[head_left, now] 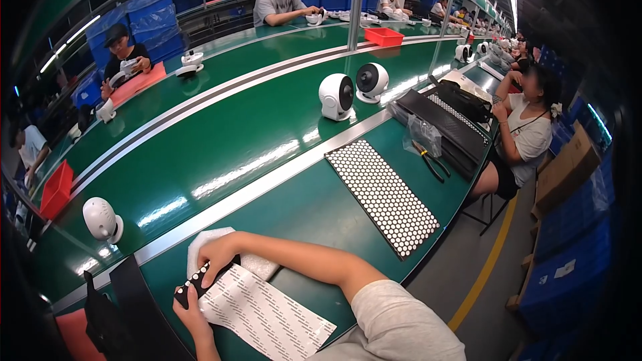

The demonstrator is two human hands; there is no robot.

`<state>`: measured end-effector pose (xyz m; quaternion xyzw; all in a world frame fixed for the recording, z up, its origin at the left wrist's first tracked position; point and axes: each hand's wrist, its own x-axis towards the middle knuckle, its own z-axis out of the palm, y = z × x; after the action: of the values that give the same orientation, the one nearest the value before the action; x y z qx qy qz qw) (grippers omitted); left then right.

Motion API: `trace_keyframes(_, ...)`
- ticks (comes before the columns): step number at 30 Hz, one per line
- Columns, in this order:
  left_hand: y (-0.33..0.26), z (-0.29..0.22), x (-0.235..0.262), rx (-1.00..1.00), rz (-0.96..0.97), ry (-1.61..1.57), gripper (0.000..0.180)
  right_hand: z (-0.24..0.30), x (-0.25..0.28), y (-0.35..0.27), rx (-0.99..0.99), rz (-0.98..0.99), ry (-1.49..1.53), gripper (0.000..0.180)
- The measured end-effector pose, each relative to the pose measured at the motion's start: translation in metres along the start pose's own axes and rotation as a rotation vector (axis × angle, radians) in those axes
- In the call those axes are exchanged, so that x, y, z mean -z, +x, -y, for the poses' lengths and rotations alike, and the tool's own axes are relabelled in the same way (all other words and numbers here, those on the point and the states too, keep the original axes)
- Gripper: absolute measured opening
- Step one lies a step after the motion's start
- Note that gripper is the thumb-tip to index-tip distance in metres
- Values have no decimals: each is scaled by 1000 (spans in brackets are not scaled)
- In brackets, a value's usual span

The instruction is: Applying adhesive foam pads to white security camera housings at an assembly line.

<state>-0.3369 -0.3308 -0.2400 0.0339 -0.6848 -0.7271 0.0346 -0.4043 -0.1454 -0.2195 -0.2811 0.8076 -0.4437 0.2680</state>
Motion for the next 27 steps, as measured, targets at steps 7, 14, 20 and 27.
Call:
trace_keyframes(7, 1, -4, 2, -5, 39, 3, 20, 0, -1, 2, -3, -2, 2, 54)
trace_keyframes(14, 1, -2, 2, -12, 17, 9, 18, 1, -2, 2, -1, -1, 11, 53)
trace_keyframes(20, 1, -6, 3, -4, 52, 14, 18, 1, -1, 2, -2, -3, 6, 53)
trace_keyframes(27, 0, -5, 1, -8, 37, 14, 20, 1, -2, 2, -8, -6, 13, 53)
